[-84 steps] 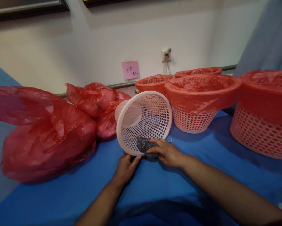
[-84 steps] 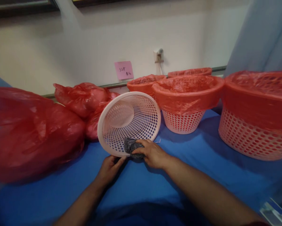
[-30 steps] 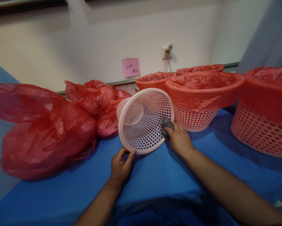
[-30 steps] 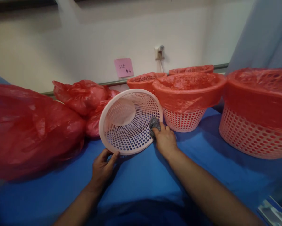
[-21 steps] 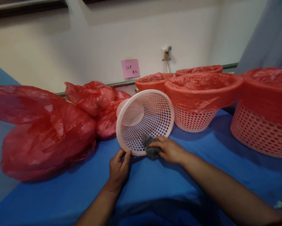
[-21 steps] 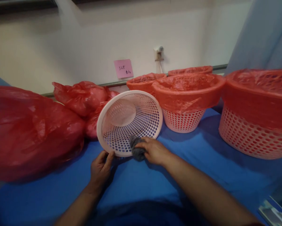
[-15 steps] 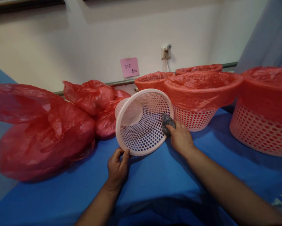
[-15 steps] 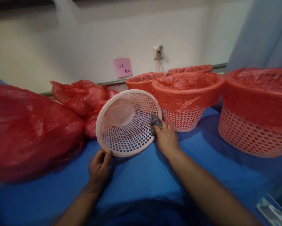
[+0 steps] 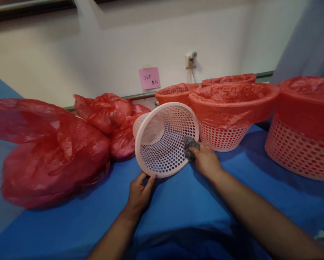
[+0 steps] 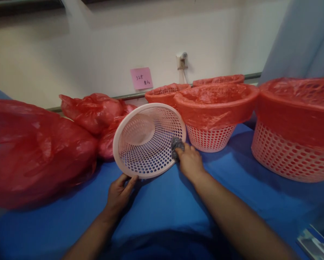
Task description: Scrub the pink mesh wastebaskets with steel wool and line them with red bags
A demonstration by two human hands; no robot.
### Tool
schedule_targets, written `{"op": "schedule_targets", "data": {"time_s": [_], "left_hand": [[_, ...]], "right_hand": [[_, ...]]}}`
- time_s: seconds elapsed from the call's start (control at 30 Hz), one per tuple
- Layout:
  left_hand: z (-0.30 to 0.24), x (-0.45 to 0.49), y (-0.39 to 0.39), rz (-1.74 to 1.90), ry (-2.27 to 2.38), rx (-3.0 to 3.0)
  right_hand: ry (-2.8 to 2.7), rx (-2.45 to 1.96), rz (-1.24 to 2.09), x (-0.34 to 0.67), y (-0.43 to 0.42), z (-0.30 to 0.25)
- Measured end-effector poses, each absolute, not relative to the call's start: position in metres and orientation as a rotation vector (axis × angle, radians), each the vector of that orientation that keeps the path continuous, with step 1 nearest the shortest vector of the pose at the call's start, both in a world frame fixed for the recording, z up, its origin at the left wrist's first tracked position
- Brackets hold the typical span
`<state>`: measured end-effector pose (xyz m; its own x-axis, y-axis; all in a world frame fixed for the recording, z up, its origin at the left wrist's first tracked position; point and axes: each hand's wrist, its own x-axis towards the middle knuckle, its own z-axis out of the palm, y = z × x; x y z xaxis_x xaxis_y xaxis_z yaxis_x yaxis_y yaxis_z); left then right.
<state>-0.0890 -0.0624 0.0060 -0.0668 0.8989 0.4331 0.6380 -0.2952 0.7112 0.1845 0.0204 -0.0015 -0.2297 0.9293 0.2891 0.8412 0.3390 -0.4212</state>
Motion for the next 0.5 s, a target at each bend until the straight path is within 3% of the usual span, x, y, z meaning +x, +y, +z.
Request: {"op": "schedule_targets", "data": {"time_s": [0.1,0.3,0.5], "left_hand": [[0.007,-0.088,-0.061,1.288,1.649,1.936],[0.005,-0.089,-0.06,1.253,1.648,1.933],[0.009,-0.093,-0.067,1.414,1.711,1.907]], "right_hand": [[-2.157,-1.479,0.286,0.183,0.018,-0.003],[-2.367,-0.757,0.776,0.155,0.001,-0.01],[-2.092,-1.594,0.187,0.187,0.022,-0.002]]}}
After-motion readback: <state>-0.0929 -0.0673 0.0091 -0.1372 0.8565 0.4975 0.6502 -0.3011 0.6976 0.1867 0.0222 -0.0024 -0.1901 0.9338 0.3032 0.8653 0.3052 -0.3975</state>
